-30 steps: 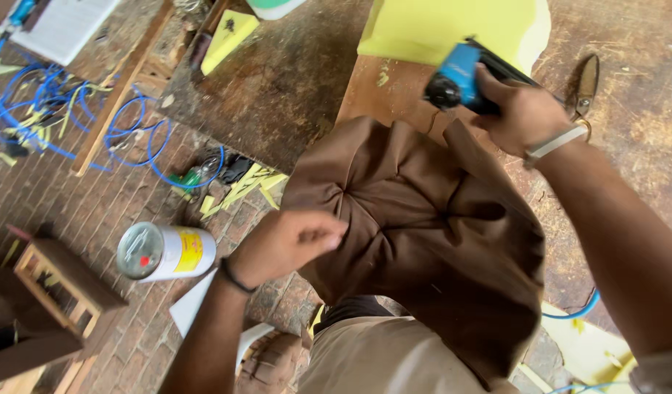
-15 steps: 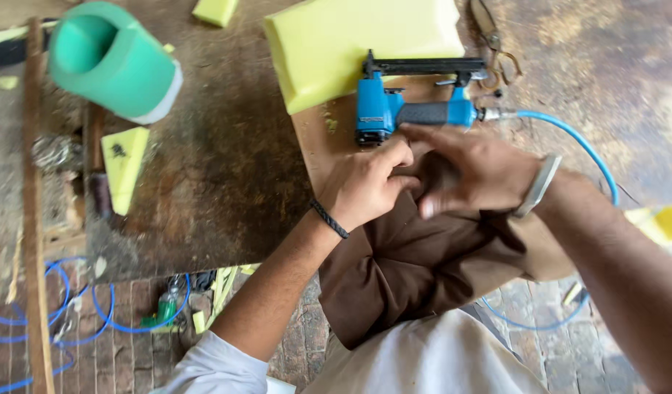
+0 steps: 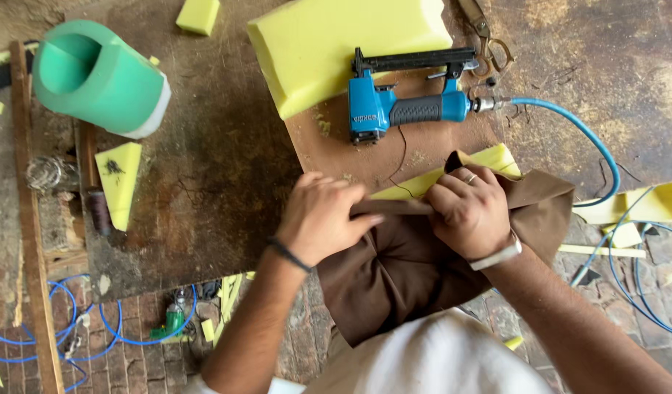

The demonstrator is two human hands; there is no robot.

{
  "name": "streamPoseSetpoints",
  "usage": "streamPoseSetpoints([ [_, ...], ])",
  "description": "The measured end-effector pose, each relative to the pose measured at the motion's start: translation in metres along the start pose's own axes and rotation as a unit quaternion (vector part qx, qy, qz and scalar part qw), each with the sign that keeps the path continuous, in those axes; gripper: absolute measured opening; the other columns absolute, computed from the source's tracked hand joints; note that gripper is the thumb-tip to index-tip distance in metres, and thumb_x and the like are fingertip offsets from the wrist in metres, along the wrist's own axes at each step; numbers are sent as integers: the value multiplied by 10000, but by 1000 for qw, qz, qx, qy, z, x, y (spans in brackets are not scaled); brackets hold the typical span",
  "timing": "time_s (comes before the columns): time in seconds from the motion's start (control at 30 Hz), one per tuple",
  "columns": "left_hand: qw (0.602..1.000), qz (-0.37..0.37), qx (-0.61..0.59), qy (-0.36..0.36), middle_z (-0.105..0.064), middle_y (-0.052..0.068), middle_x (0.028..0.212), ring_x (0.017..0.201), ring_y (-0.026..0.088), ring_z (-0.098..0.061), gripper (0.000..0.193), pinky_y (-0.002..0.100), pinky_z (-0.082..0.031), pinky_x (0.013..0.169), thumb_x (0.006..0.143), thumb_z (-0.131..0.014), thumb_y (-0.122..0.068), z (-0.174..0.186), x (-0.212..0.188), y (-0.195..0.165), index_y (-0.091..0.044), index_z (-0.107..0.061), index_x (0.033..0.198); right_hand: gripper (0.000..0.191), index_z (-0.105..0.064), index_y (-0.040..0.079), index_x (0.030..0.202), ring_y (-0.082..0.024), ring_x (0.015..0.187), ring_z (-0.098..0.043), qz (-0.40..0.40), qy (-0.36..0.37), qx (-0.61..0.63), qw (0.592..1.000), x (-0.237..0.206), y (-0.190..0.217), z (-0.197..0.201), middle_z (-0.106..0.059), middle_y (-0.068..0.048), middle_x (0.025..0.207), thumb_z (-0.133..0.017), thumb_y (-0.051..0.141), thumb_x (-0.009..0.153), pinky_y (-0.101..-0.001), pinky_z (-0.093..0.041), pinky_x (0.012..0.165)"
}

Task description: The person wraps a brown fabric over a yellow foam cushion and uses a pneumatic staple gun to secure the fabric to the wooden base. They repeatedly pull, fold, and staple the fabric around the edges, then trim excess fabric with scissors.

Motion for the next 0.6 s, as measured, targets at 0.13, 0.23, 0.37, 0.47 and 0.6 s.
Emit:
streamPoseSetpoints([
  [0.13, 918, -67, -260, 291, -772, 64, 838, 785, 214, -768, 198, 363, -585, 731, 950, -700, -293, -4, -46, -38, -113, -770, 902, 204, -685, 105, 880, -307, 1036, -634, 1, 5, 20, 1000, -14, 8, 5, -657, -67, 958, -784, 227, 751, -478, -481, 1011],
  [0.23, 898, -114, -354, 235, -791, 37, 900, 817, 181, -785, 141, 321, -610, 751, 993, -677, -218, 10, -26, -45, -119, -776, 1001, 260, -724, 104, 959, -325, 1093, -631, 5, 0, 59, 998, -21, 11, 11, -677, -82, 1058, -770, 185, 716, -465, -472, 1022],
  [0.37, 934, -158, -314, 62, -709, 39, 1273, 1032, 202, -752, 390, 322, -622, 822, 913, -622, -31, -10, 33, -27, -171, -687, 1271, 264, -776, 145, 959, -307, 1037, -633, -7, -27, 107, 994, -34, 11, 19, -657, -60, 1007, -778, 116, 696, -456, -498, 990],
  [0.47, 949, -218, -187, 128, -641, 54, 1261, 899, 252, -719, 599, 352, -601, 666, 724, -645, 27, -65, 42, -38, -246, -715, 1252, 234, -760, 142, 870, -309, 1016, -639, -8, -63, 112, 992, -44, 6, 22, -650, -62, 994, -781, 107, 640, -468, -499, 952],
  [0.6, 947, -248, -171, 113, -649, 20, 1176, 910, 262, -727, 432, 386, -594, 721, 756, -743, -76, -82, 41, -44, -281, -759, 1136, 239, -749, 164, 871, -298, 1006, -633, -28, -93, 102, 990, -59, -4, 23, -649, -42, 987, -816, 141, 643, -463, -513, 937],
])
Point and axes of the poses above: each hand's wrist, its own x-axis towards the middle knuckle, its own z-axis out of the back of the hand, y = z × x, the point moved 10 cm from there along x, towards the middle knuckle
